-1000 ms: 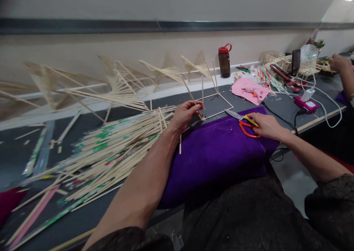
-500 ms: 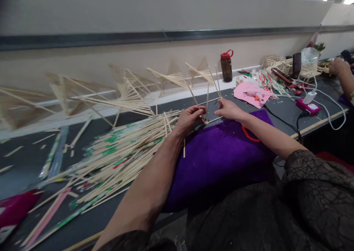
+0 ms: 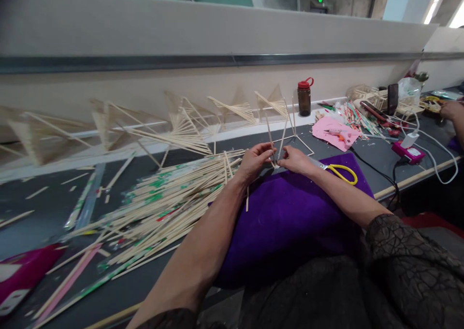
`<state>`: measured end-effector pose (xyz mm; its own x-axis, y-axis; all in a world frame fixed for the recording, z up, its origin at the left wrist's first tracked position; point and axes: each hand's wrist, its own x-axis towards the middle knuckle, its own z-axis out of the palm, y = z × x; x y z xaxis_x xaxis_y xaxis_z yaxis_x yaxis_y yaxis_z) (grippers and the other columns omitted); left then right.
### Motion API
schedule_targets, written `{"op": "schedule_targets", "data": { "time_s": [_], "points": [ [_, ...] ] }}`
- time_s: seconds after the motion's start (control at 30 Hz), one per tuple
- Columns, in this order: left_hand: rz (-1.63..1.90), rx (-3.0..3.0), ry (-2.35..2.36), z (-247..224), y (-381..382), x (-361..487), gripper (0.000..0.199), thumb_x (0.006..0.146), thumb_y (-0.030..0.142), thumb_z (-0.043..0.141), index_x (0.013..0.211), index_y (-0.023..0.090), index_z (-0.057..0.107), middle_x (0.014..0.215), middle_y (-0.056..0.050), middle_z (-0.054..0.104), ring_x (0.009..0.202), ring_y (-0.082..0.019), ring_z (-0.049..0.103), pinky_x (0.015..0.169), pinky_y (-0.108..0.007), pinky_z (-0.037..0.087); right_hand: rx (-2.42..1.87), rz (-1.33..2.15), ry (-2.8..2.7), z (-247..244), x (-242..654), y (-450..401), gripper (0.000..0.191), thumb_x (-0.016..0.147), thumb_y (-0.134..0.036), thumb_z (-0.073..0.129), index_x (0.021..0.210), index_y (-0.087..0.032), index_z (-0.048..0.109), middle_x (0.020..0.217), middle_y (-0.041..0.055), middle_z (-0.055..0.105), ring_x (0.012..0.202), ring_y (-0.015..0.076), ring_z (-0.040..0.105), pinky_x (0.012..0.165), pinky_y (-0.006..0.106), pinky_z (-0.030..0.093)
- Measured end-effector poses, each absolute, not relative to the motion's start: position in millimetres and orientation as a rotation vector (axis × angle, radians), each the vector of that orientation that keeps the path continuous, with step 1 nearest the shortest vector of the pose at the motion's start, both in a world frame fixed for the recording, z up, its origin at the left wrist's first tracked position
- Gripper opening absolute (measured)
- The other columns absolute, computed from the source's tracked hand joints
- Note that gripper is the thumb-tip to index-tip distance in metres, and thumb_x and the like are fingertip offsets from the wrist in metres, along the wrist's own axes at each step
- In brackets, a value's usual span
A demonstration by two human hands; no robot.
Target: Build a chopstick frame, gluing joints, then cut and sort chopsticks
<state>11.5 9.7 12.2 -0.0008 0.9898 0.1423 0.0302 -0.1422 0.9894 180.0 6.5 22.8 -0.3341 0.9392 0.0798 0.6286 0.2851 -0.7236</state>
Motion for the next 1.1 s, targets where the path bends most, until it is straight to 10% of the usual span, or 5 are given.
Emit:
{"op": "schedule_targets", "data": {
  "time_s": [0.37,0.63,1.1],
  "points": [
    [1.522,1.368,1.332,15.6,11.3,8.7,0.039,0.07,0.038,0.068,0.103,0.017,0.069,0.105,-0.008,0.073,0.094,-0.02,0.066,0.075,-0.029,0.054,-1.432,0.629,-2.055,42.0,200.9,-5.7,0.008,0.081,-0.023,0.059,0.082,-0.017,0.065,0.071,0.0023,0.067,0.068,0.0157,0.062,0.066,0.026,0.042],
    [1.537,1.361,1.415,26.8,0.0,5.6,0.034,0.072,0.035,0.066,0.101,0.017,0.07,0.097,-0.006,0.073,0.084,-0.017,0.065,0.063,-0.024,0.05,-1.06,1.273,-1.603,49.7,202.5,-8.8,0.028,0.085,-0.03,0.05,0.06,-0.021,0.041,0.048,-0.007,0.042,0.041,0.0066,0.038,0.043,0.02,0.026],
    [1.392,1.348,1.144,59.7,-54.5,42.4,0.051,0.077,0.067,0.062,0.089,0.019,0.075,0.082,-0.005,0.071,0.076,-0.017,0.064,0.056,-0.026,0.047,-0.626,1.815,-1.361,69.0,205.7,-25.6,0.06,0.094,-0.064,0.04,0.104,-0.014,0.073,0.074,0.0064,0.071,0.052,0.0099,0.059,0.044,0.021,0.034]
  ]
}}
